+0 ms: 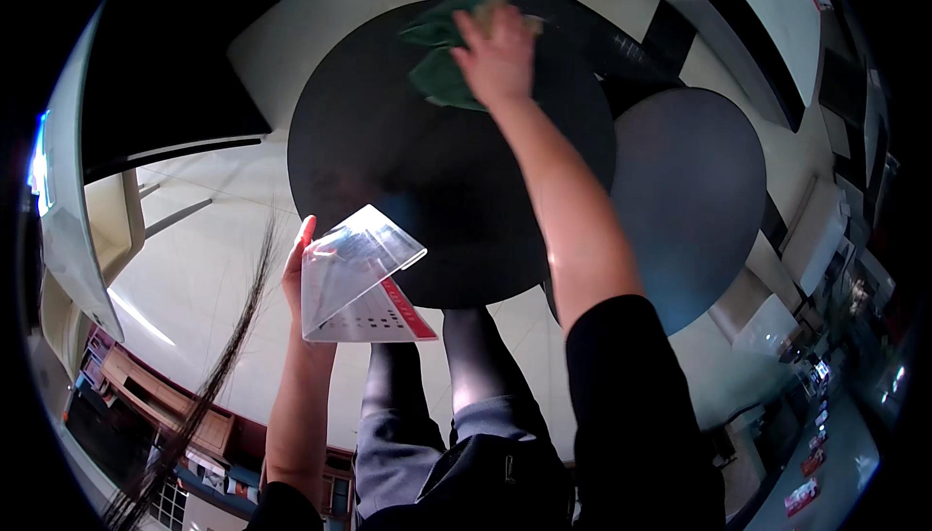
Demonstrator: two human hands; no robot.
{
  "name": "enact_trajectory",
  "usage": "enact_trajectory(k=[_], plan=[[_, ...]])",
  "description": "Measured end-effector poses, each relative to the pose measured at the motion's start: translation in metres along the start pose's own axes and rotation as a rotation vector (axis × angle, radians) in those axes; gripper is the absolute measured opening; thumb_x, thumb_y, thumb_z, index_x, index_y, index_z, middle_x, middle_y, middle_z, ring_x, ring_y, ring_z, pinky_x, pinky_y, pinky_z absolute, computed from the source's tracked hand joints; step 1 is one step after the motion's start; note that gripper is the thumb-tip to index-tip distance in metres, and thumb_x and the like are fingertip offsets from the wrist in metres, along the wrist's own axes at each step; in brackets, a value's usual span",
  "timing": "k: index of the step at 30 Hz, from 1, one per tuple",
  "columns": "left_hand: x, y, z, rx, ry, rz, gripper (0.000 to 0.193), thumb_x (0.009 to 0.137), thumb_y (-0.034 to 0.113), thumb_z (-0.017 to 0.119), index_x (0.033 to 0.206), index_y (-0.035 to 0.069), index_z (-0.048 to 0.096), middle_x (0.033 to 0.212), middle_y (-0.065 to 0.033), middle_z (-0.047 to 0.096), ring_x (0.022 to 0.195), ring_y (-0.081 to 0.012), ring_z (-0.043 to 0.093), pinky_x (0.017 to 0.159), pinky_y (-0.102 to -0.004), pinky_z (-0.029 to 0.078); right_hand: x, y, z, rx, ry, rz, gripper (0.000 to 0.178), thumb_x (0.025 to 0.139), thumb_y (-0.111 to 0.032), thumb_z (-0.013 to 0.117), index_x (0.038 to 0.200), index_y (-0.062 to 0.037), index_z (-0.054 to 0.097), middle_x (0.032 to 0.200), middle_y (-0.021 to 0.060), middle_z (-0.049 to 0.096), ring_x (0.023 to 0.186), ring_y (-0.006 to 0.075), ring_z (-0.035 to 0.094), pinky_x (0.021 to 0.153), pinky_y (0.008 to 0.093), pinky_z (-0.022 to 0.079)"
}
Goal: The person wipes the headboard of a bed, then walks through a furniture showroom to wipe the armrests and back of a sofa, and finally cleans a small round table. The person uses a green cloth to wipe the surfaces.
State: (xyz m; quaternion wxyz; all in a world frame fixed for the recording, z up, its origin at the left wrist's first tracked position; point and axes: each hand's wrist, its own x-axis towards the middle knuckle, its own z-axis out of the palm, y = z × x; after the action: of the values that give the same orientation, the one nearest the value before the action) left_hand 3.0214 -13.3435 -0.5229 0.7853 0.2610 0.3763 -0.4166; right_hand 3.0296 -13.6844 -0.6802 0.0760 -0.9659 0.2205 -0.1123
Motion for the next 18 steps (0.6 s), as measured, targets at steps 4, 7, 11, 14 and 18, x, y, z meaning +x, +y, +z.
enact_trajectory(k=[4, 7, 11, 14, 18], plan=[[0.013, -0.010, -0.009, 0.069, 0.002, 0.074, 0.042, 0.098, 0.028, 0.042, 0.132, 0.004, 0.048, 0.099, -0.0146, 0.068, 0.094, -0.0305, 0.066, 0.086, -0.0448, 0.052, -0.078, 0.059, -0.033, 0.012, 0.032, 0.139, 0.060, 0.083, -0.031, 0.070, 0.138, -0.0276, 0.048, 0.140, 0.0244, 0.038, 0.131, 0.0417, 0.037, 0.107, 0.0513, 0.032], [0.020, -0.011, -0.017, 0.202, 0.056, 0.115, 0.042, 0.098, 0.028, 0.042, 0.133, 0.005, 0.048, 0.099, -0.0142, 0.068, 0.093, -0.0301, 0.066, 0.086, -0.0454, 0.052, -0.162, 0.067, -0.051, -0.102, 0.018, 0.370, 0.058, 0.089, -0.031, 0.060, 0.143, -0.0210, 0.042, 0.142, 0.0299, 0.032, 0.132, 0.0476, 0.030, 0.109, 0.0552, 0.026], [0.019, -0.003, -0.019, 0.137, 0.033, 0.009, 0.042, 0.098, 0.027, 0.043, 0.135, 0.008, 0.046, 0.101, -0.0137, 0.067, 0.093, -0.0295, 0.065, 0.085, -0.0455, 0.052, -0.246, -0.001, -0.053, 0.012, -0.144, 0.437, 0.082, 0.081, -0.049, 0.065, 0.147, -0.0153, 0.033, 0.146, 0.0376, 0.016, 0.137, 0.0537, 0.015, 0.108, 0.0637, 0.018], [0.018, -0.005, -0.011, 0.292, 0.203, 0.033, 0.041, 0.098, 0.027, 0.044, 0.134, 0.008, 0.048, 0.103, -0.0143, 0.067, 0.096, -0.0297, 0.064, 0.087, -0.0443, 0.051, -0.269, -0.072, -0.055, 0.135, -0.317, 0.406, 0.089, 0.071, -0.051, 0.074, 0.145, -0.0175, 0.038, 0.146, 0.0363, 0.015, 0.139, 0.0534, 0.010, 0.108, 0.0660, 0.017], [0.021, 0.001, -0.026, 0.299, 0.185, 0.017, 0.038, 0.098, 0.024, 0.044, 0.130, 0.006, 0.052, 0.097, -0.0153, 0.067, 0.093, -0.0272, 0.065, 0.085, -0.0409, 0.052, -0.285, -0.100, -0.066, 0.274, -0.503, 0.026, 0.080, 0.072, -0.044, 0.075, 0.142, -0.0277, 0.041, 0.149, 0.0274, 0.022, 0.141, 0.0459, 0.014, 0.111, 0.0624, 0.017]])
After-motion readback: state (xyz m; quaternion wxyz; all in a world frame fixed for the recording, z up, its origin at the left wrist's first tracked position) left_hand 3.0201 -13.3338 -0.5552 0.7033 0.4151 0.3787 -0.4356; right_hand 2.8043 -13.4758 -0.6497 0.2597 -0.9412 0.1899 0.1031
